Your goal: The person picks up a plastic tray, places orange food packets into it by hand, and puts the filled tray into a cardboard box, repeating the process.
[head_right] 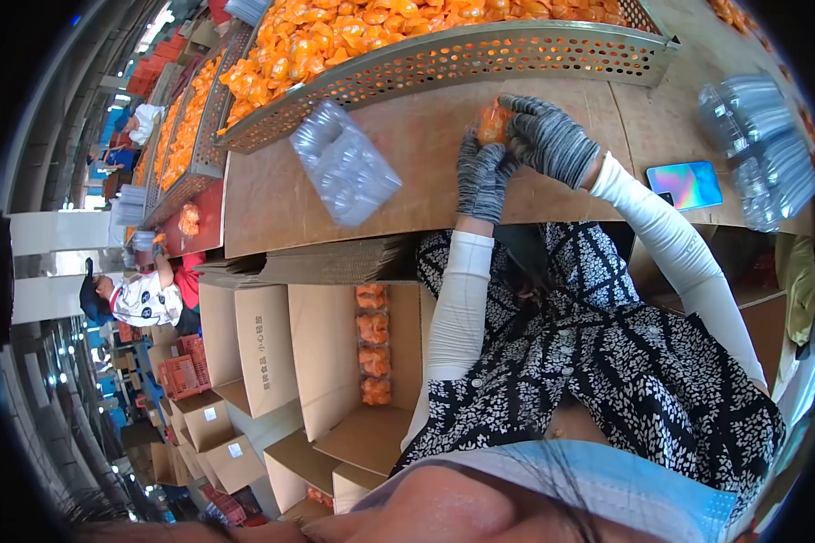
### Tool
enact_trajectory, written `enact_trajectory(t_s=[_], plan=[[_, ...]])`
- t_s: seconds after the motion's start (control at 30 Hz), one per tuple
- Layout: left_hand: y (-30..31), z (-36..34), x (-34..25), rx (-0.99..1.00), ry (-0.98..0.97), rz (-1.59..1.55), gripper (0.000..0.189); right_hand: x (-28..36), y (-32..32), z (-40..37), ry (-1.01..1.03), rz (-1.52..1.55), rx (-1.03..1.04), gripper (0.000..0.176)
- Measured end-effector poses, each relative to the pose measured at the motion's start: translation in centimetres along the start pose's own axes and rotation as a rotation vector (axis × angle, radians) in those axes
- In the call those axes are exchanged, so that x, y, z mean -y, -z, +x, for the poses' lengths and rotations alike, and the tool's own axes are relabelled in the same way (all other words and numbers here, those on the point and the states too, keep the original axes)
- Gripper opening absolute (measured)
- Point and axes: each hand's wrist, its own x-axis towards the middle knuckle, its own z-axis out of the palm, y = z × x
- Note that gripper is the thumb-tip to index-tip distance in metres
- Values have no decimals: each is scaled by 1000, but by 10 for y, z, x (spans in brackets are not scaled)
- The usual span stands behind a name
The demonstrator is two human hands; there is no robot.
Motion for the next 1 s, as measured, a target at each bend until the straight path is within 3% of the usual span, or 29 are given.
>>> enact_trajectory(t_s=[0.07,0.1,0.17,0.23,0.43,0.53,0.6,0.67,0.83,0.93,1.0], plan=[[-7,7,2,-67,14,-23,45,0,5,3,-73,54,37,24],[-10,8,4,-143,25,-40,44,-2,7,6,-34,-62,89,24],[-11,6,2,-143,28,-27,43,-1,10,11,5,-177,136,23],[-13,4,0,-143,31,-14,42,2,12,12,-93,-118,188,21],[-13,7,8,-211,-43,21,42,-5,14,2,-121,77,68,15],[-10,8,9,-133,-34,117,46,-4,13,1,-77,125,24,14],[-12,3,7,-121,-25,-87,40,4,15,2,-73,54,41,14],[-8,0,6,-124,-3,-81,41,9,15,2,-66,-11,60,14],[-1,-2,1,-120,24,-113,44,17,14,-8,-16,-241,117,30],[2,-2,1,-64,29,-45,37,19,3,-19,-43,-355,85,40],[-3,-1,1,-146,107,-131,29,20,-6,-24,-36,-409,75,44]])
